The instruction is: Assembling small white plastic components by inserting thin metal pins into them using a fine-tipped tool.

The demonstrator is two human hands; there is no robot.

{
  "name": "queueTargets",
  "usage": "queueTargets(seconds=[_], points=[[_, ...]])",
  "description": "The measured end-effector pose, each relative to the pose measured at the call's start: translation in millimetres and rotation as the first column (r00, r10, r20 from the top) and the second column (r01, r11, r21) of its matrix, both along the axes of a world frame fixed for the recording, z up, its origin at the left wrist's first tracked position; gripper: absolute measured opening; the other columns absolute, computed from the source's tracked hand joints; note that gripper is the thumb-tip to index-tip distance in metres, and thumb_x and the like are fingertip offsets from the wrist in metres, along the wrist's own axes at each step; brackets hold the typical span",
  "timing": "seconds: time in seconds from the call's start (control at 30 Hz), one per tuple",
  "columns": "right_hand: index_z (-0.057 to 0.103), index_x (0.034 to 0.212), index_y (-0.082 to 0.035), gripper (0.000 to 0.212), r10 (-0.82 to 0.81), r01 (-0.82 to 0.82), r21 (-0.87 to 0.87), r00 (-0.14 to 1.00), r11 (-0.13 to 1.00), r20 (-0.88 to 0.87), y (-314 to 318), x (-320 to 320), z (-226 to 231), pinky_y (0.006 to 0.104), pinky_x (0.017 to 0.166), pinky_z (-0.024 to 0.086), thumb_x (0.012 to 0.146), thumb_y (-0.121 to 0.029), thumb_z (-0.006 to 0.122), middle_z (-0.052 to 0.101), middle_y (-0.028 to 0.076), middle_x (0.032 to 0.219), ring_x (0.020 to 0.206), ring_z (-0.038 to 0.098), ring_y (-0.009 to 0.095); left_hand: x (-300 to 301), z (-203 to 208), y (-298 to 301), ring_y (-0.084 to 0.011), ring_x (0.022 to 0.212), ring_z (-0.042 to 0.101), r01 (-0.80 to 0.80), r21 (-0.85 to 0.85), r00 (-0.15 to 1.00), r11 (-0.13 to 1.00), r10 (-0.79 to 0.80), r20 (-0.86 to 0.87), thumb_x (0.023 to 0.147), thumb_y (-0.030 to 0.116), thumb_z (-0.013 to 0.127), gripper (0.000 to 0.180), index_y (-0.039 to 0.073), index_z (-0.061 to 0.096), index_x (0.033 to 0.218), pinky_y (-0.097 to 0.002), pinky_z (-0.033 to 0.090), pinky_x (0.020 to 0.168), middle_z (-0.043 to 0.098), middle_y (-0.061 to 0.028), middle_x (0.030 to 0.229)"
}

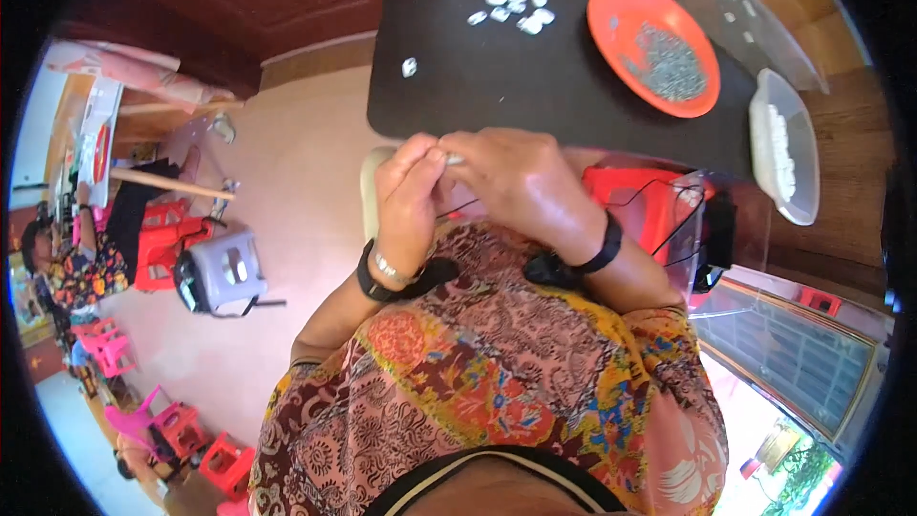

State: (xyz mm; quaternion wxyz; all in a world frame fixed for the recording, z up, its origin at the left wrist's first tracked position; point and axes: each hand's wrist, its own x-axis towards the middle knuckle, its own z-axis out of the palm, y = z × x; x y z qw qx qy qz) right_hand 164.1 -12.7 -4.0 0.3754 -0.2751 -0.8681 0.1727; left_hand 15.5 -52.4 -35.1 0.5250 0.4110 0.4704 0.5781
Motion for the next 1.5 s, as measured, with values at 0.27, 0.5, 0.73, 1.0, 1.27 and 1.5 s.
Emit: queueTargets(seconds=[0.27, 0.5, 0.73, 1.0, 1.27, 1.5], points=[[0.058, 0.092, -0.006, 0.016, -0.045, 0.039, 0.064, 0.995, 0.997, 0.092, -5, -10, -1, 0.0351, 0.058, 0.05, 0.077, -0.01, 0.062, 0.058, 0.006, 0.068, 0.062, 0.061, 0.024, 2, -3, -4, -0.0037, 0.053, 0.039, -0.027, 0.008, 0.989, 1.0, 0.025, 0.149, 0.091, 0.011, 0.046, 0.018, 0.002, 0.055, 0.079, -0.0189, 0.03, 0.048, 0.045, 0.003, 0.06], [0.062, 0.092, -0.002, 0.017, 0.069, -0.07, 0.014, 0.997, 0.997, 0.022, 5, -17, 11, 0.0351, 0.059, 0.05, 0.077, -0.01, 0.066, 0.062, 0.01, 0.074, 0.065, 0.062, 0.026, -11, -2, -4, -0.0042, 0.054, 0.04, -0.004, 0.008, 0.963, 1.0, 0.002, 0.268, 0.091, 0.012, 0.045, 0.019, 0.003, 0.054, 0.076, -0.0194, 0.032, 0.05, 0.046, 0.0024, 0.062], [0.065, 0.095, 0.0, 0.021, 0.092, -0.095, -0.063, 0.994, 0.993, -0.053, 1, -20, 19, 0.0323, 0.06, 0.048, 0.075, -0.004, 0.068, 0.062, 0.01, 0.077, 0.07, 0.06, 0.023, -16, 0, -8, -0.004, 0.061, 0.041, 0.053, 0.059, 0.938, 0.997, -0.07, 0.339, 0.092, 0.015, 0.045, 0.018, 0.003, 0.053, 0.08, -0.0191, 0.034, 0.056, 0.046, 0.0028, 0.066], [0.064, 0.094, -0.001, 0.02, 0.076, -0.075, 0.088, 0.997, 0.993, -0.009, -11, -28, 23, 0.0325, 0.055, 0.047, 0.074, -0.003, 0.068, 0.061, 0.011, 0.076, 0.064, 0.059, 0.025, -10, 1, -17, -0.001, 0.059, 0.037, -0.018, 0.123, 0.953, 0.992, -0.02, 0.302, 0.094, 0.019, 0.045, 0.022, 0.002, 0.057, 0.087, -0.0164, 0.029, 0.051, 0.044, 0.0053, 0.067], [0.064, 0.094, 0.0, 0.02, 0.044, -0.045, 0.032, 0.998, 0.998, 0.038, -14, -24, 16, 0.0333, 0.055, 0.047, 0.074, -0.001, 0.066, 0.061, 0.012, 0.074, 0.065, 0.06, 0.026, -2, -4, -19, -0.0016, 0.057, 0.035, -0.103, 0.164, 0.93, 0.981, 0.036, 0.365, 0.094, 0.017, 0.045, 0.021, 0.0, 0.057, 0.087, -0.017, 0.027, 0.05, 0.044, 0.0051, 0.067], [0.065, 0.092, -0.002, 0.02, 0.112, -0.114, -0.018, 0.988, 0.993, -0.104, 2, -21, 14, 0.0321, 0.056, 0.048, 0.073, -0.002, 0.069, 0.062, 0.01, 0.075, 0.064, 0.06, 0.025, 5, 6, -10, -0.0022, 0.061, 0.038, -0.189, 0.163, 0.968, 0.968, 0.155, 0.197, 0.095, 0.015, 0.044, 0.021, 0.003, 0.051, 0.08, -0.0189, 0.031, 0.052, 0.044, 0.0046, 0.066]])
